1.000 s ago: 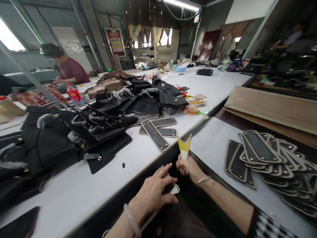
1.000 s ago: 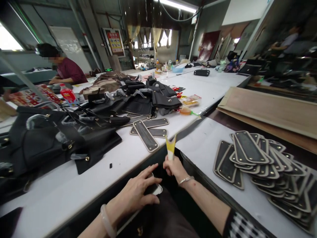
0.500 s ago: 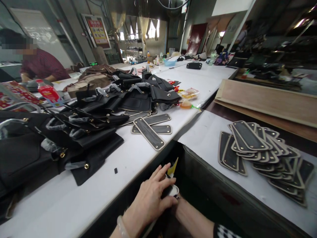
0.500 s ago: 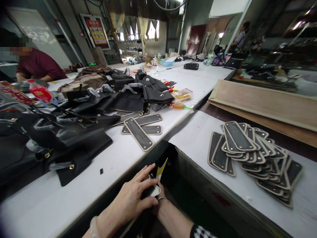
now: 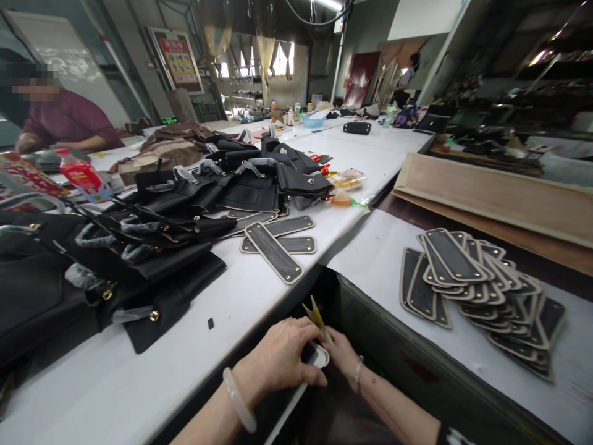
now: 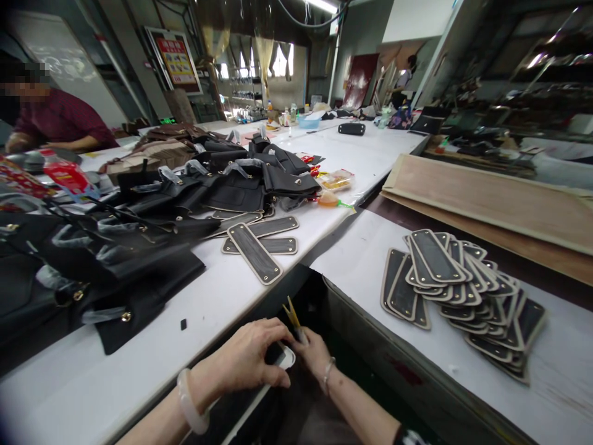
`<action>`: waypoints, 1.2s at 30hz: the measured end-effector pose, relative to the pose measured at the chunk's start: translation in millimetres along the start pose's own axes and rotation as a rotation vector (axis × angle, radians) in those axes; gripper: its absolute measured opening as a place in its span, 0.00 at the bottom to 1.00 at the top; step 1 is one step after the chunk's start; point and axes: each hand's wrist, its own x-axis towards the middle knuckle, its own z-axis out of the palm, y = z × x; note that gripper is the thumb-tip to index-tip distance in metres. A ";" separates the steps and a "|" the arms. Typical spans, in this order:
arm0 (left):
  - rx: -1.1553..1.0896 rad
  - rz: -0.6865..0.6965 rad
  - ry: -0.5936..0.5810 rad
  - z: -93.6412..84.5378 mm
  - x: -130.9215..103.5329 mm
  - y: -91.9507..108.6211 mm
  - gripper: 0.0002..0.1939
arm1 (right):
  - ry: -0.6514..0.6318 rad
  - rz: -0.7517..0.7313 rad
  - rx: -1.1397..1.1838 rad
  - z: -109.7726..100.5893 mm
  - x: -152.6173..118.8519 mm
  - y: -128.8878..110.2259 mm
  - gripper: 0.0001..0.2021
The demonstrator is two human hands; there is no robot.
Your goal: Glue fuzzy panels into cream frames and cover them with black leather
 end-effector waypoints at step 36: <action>-0.220 -0.083 0.024 3.1 -19.4 2.0 0.12 | -0.476 0.309 -0.434 -50.0 -56.9 -82.4 0.11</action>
